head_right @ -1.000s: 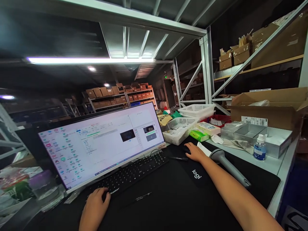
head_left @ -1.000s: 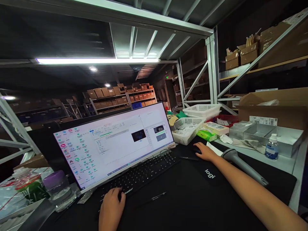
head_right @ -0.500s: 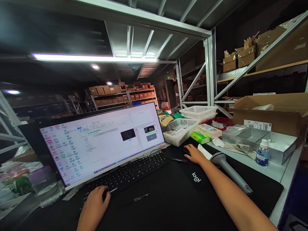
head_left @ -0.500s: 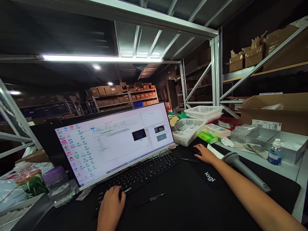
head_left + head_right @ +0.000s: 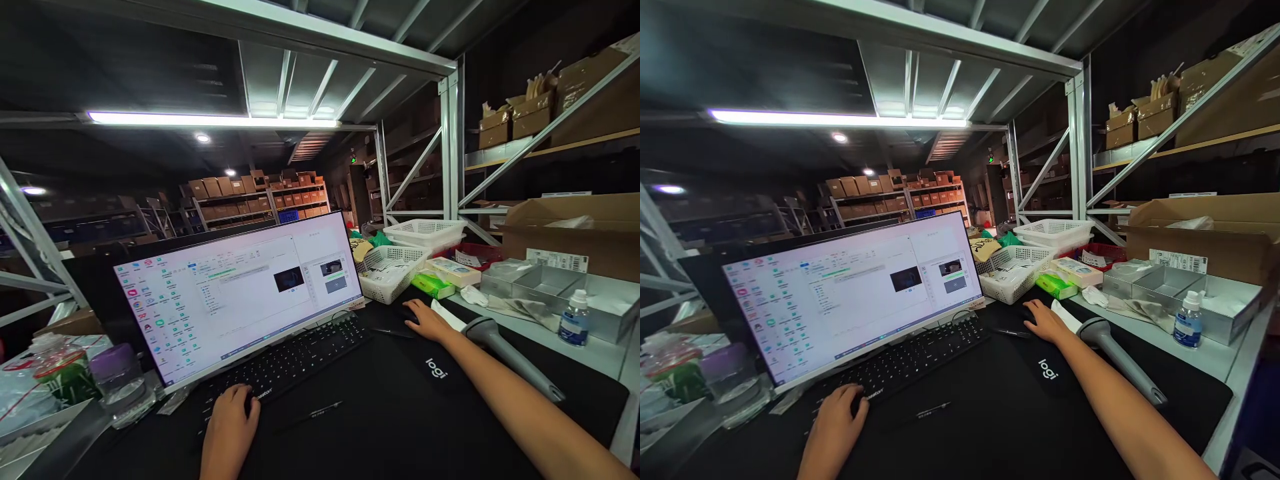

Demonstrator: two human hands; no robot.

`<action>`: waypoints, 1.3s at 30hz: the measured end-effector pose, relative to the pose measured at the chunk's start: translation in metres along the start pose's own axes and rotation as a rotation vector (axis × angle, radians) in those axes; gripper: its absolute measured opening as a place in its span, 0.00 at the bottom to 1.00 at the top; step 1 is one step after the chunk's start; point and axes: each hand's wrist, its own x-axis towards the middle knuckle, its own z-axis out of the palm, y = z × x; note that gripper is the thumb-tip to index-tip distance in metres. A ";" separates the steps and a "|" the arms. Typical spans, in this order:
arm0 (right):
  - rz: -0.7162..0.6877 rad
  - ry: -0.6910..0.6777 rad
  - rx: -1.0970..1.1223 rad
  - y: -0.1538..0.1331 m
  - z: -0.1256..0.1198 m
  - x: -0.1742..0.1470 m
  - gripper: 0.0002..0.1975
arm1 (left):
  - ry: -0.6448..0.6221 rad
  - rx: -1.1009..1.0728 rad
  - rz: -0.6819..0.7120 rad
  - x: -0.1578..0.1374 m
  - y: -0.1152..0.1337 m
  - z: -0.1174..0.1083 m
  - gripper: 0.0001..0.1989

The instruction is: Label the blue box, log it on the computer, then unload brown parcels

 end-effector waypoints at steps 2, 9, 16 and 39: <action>0.001 0.003 -0.003 0.001 0.002 0.000 0.29 | 0.093 0.043 0.050 0.001 0.006 -0.005 0.29; -0.006 0.020 -0.007 0.008 0.009 0.002 0.29 | -0.198 -0.305 0.165 -0.010 0.059 -0.017 0.21; -0.017 0.013 -0.020 0.009 0.008 0.003 0.29 | -0.623 -0.247 0.219 -0.023 0.107 -0.047 0.14; -0.138 0.251 0.104 0.072 0.059 0.018 0.28 | -0.076 -0.103 -0.229 0.006 0.010 -0.111 0.19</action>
